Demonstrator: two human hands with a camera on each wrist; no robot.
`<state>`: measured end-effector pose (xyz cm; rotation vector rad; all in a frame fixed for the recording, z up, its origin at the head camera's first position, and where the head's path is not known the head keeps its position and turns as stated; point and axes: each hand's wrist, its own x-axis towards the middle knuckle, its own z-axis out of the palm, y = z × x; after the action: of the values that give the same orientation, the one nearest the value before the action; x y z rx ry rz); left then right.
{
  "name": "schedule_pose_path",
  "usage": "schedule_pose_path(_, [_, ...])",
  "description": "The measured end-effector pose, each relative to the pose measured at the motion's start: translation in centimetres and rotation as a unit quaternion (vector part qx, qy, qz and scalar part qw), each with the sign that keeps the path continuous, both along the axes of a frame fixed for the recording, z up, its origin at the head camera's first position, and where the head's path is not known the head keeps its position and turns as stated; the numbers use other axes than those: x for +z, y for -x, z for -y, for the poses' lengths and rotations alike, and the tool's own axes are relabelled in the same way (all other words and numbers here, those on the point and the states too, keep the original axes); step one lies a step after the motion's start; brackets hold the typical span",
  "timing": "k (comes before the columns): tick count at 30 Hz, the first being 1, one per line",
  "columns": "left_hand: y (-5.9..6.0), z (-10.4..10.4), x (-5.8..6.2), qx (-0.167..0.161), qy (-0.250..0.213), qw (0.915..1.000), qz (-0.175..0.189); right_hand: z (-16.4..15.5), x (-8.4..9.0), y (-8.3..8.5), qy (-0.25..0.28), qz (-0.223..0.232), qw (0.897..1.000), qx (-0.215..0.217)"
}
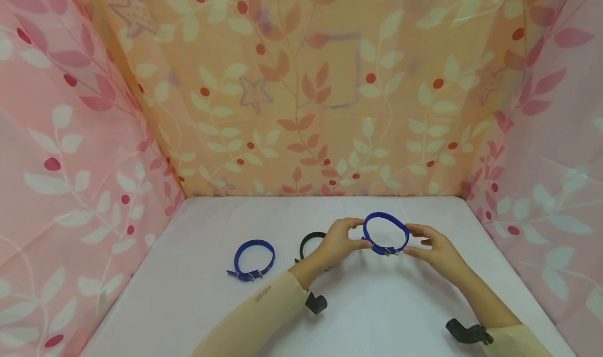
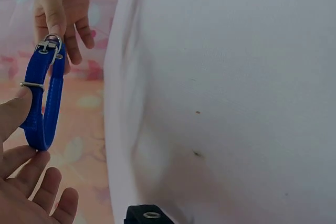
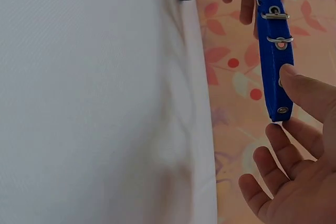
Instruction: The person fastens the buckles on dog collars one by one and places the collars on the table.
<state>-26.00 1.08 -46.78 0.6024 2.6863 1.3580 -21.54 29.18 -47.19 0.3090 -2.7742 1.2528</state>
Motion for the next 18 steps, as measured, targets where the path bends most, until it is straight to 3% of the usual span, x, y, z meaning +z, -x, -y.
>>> schedule_pose_path(7, [1.1, -1.0, -0.9, 0.006, 0.032, 0.9994, 0.009, -0.8, -1.2, 1.2, 0.009, 0.002, 1.0, 0.016])
schedule_pose_path(14, [1.4, -1.9, -1.7, 0.02, 0.024, 0.9988, 0.037, -1.2, -2.3, 1.8, 0.019, 0.015, 0.999, 0.022])
schedule_pose_path(18, [1.8, -2.1, -2.2, 0.012, 0.036, 0.999, 0.023, -1.2, -2.5, 2.0, 0.013, 0.007, 1.0, 0.028])
